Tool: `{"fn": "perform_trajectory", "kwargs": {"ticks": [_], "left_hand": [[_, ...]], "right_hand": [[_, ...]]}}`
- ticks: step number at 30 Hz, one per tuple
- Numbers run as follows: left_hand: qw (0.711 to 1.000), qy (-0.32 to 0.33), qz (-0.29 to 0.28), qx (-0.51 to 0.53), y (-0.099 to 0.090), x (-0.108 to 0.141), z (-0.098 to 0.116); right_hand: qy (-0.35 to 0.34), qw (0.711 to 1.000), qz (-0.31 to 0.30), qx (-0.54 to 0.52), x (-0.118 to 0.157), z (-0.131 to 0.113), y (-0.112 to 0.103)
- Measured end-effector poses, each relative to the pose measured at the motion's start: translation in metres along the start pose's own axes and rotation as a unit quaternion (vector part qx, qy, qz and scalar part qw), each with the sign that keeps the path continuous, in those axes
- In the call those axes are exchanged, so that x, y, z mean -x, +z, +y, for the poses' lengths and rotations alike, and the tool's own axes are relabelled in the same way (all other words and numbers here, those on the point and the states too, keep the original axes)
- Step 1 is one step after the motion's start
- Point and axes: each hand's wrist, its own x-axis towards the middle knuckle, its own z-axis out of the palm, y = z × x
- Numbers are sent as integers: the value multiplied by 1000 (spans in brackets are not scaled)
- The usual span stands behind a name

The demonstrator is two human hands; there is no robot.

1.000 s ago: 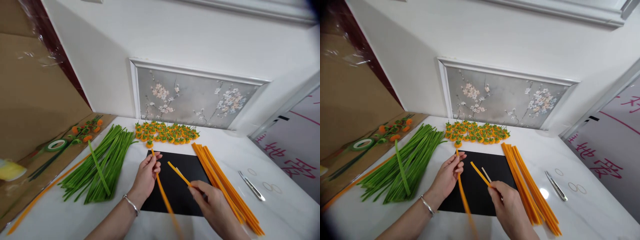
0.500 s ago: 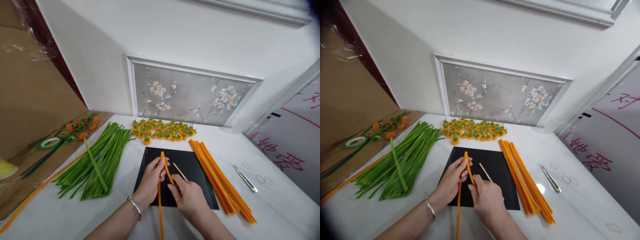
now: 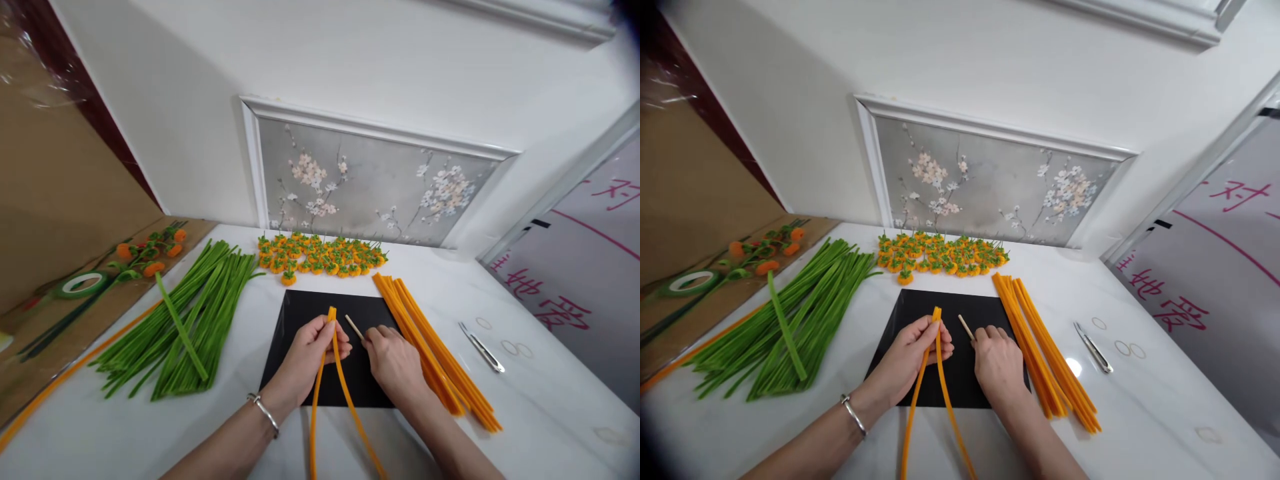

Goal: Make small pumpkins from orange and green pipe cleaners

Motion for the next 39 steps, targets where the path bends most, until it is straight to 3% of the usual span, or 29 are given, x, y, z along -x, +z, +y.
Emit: {"fn": "perform_trajectory", "kwargs": {"ticks": [6,11,12,15,17,21,25,27,29,31,32,34,39], "left_hand": [[1000,-15,13,-8,5,3,4],[1000,10,-7,-3,4,4,2],[1000,18,-11,-1,4,4,2],[999,30,-11,-9,4,5,1],[999,26,-11,-29,4,6,0],[996,45,-17,-74,1,4,0],[988,59,42,-137,-4,0,2],[991,32,45,-120,-6,-2,3],[997,3,32,-73,-7,-2,4],[999,-18,13,-41,-8,-3,3],[999,-25,5,-36,-8,-3,2],[999,-27,-8,-38,-8,-4,0],[996,25,-2,-84,-5,-7,-9]], "right_hand": [[9,997,29,-75,-30,-4,1],[-26,971,37,-234,-32,-17,-14],[-32,953,27,-300,-30,-20,-17],[4,817,-36,-575,-20,-29,-19],[45,746,-47,-663,-16,-33,-15],[92,707,1,-702,-13,-35,-7],[129,664,47,-735,-14,-26,-9],[125,670,14,-732,-14,-20,-10],[95,732,-13,-675,-14,-17,-10],[57,801,2,-596,-13,-16,-6],[45,820,15,-571,-12,-17,-3],[38,825,26,-563,-12,-20,2],[23,806,3,-592,-13,-26,9]]}}
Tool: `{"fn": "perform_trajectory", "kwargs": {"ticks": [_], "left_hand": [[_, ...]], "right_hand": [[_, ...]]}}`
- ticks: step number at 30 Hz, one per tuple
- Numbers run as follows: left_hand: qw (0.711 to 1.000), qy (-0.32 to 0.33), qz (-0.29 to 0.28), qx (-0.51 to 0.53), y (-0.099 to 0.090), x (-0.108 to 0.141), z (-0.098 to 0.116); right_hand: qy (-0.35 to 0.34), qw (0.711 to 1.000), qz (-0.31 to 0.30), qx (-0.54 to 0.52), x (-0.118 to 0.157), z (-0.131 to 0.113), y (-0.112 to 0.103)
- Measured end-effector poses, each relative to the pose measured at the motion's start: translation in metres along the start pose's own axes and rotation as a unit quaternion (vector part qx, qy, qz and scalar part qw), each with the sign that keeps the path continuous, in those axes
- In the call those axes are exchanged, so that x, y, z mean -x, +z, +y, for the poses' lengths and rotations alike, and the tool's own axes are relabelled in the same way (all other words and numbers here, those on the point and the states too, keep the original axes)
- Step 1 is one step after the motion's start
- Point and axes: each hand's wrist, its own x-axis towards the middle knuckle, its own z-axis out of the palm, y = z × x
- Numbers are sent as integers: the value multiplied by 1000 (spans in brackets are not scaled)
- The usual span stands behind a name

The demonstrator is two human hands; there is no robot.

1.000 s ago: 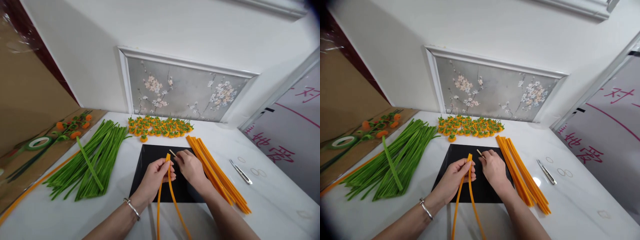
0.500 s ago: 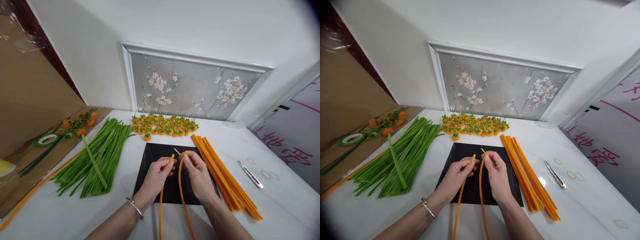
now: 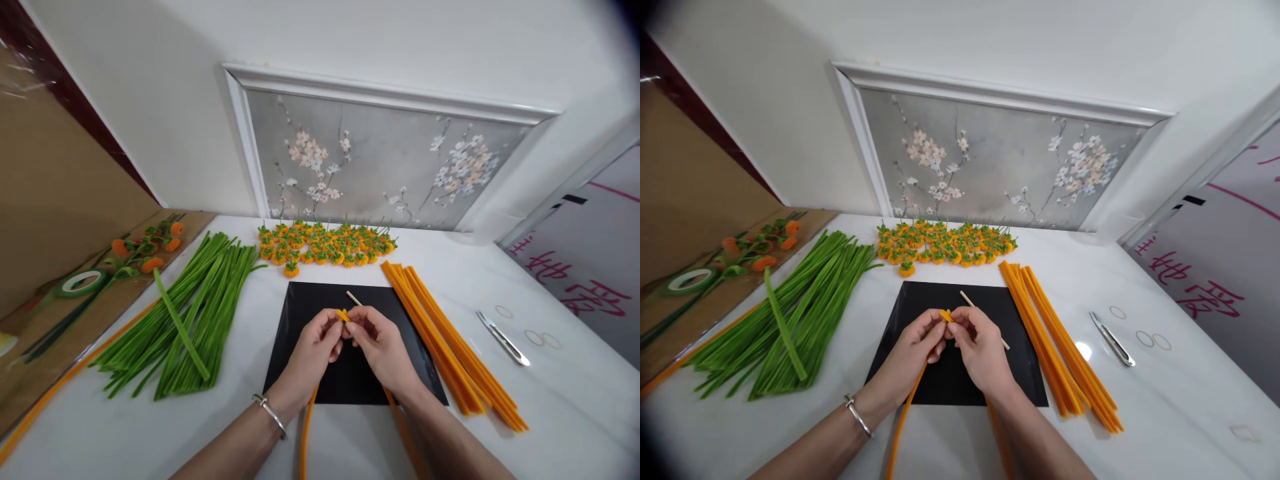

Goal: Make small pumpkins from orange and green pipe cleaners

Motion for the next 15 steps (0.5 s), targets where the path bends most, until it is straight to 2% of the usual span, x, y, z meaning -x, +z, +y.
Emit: {"fn": "perform_trajectory", "kwargs": {"ticks": [8,12,15], "left_hand": [[994,34,5,-106,0,0,-3],[995,26,12,-100,-2,-2,-4],[998,7,13,-57,-3,-3,-5]], "right_hand": [[7,1000,20,20,-2,1,-2],[17,999,12,29,-3,2,-3],[14,999,21,22,-4,2,-4]]}}
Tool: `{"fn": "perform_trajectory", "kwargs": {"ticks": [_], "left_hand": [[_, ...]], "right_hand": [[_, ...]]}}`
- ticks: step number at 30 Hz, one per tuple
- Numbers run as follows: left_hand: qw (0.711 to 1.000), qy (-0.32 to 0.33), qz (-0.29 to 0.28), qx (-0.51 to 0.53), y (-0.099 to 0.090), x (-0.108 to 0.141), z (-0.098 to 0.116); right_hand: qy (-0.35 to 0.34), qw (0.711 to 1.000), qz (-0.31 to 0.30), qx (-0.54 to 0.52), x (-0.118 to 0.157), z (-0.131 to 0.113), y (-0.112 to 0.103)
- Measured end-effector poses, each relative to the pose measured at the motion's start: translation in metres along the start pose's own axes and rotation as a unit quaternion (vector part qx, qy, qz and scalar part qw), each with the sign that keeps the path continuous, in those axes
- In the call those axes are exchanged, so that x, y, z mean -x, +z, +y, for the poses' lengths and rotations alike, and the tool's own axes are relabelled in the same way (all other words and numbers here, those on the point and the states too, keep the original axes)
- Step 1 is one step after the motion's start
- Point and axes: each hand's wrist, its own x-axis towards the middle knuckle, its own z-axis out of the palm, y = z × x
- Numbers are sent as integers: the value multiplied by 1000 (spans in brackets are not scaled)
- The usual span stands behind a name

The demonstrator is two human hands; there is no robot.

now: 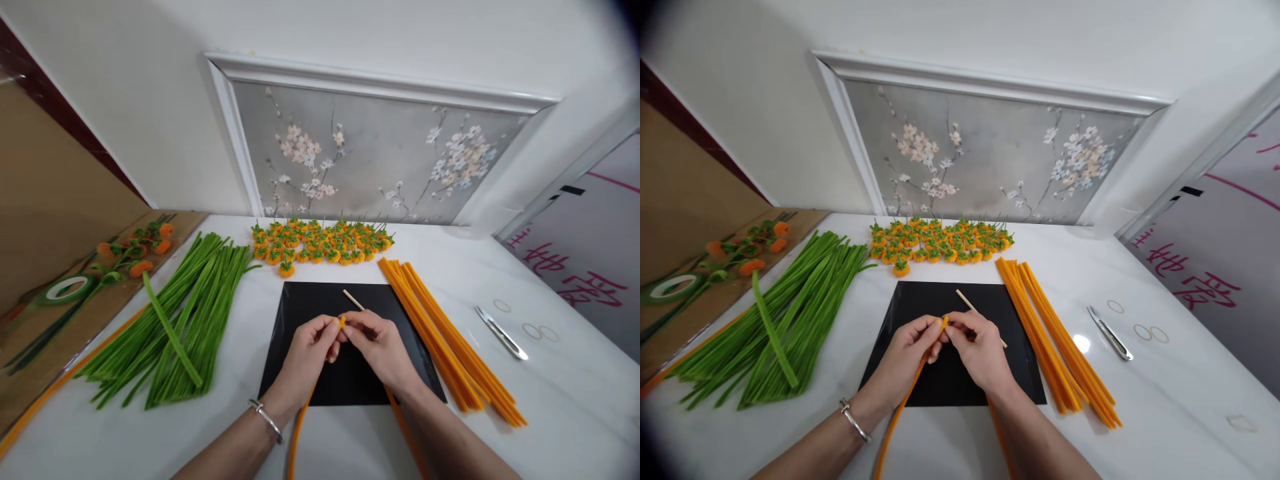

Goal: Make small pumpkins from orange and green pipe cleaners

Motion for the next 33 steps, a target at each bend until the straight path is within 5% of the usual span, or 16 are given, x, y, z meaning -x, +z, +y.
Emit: {"fn": "perform_trajectory", "kwargs": {"ticks": [8,15,19,25,30,33], "left_hand": [[996,-49,-5,80,0,2,2],[972,-132,-11,194,-1,2,11],[968,-125,-23,215,-3,1,12],[990,-66,-43,113,-3,2,13],[990,-76,-71,92,-9,0,14],[991,-79,-84,67,-12,-1,15]], "right_hand": [[-17,999,-1,-27,2,7,0],[-187,973,-13,136,5,7,-4],[-233,950,-3,205,7,4,-4],[-207,950,-3,236,7,3,-6],[-124,983,-44,125,3,3,-12],[-125,979,-76,142,3,1,-16]]}}
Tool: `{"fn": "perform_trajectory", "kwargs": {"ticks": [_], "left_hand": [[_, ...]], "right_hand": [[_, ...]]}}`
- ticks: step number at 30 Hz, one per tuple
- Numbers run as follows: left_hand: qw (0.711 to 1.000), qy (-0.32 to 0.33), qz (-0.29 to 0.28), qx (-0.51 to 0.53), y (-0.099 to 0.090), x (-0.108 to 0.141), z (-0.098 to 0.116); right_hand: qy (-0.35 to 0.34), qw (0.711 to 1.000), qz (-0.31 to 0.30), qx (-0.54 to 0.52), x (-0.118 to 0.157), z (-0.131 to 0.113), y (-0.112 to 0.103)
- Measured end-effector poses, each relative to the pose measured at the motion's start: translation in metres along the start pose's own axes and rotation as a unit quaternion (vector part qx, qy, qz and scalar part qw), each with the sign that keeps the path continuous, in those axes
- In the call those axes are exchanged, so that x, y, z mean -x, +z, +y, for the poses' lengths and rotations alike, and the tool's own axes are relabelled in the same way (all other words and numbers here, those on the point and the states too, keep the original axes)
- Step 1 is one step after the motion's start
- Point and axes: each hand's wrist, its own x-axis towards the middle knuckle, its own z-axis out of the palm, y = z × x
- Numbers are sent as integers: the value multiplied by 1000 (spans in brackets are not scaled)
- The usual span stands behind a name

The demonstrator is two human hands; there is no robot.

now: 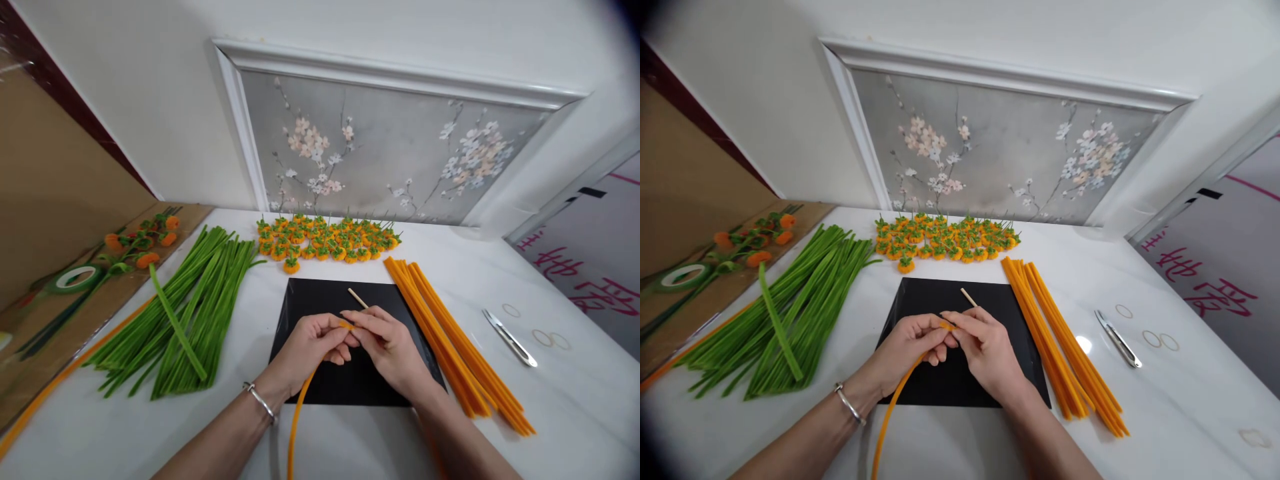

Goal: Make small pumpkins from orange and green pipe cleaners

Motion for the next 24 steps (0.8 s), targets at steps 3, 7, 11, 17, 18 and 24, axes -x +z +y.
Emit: {"fn": "perform_trajectory", "kwargs": {"ticks": [3,7,11,17,18,24], "left_hand": [[1000,-5,-3,-27,-2,0,0],[999,-30,10,-36,-1,0,0],[998,-53,24,-24,0,-1,-1],[996,-77,29,-26,-1,-3,-1],[996,-79,27,-35,-2,-2,-1],[996,-37,18,-75,-2,0,0]], "right_hand": [[-57,993,-58,91,2,-1,-2],[-97,975,-92,175,4,0,-2],[-106,971,-94,192,4,-2,-1],[-79,970,-95,211,4,-3,-1],[-71,971,-91,210,3,-3,-1],[-50,988,-43,143,3,0,-4]]}}
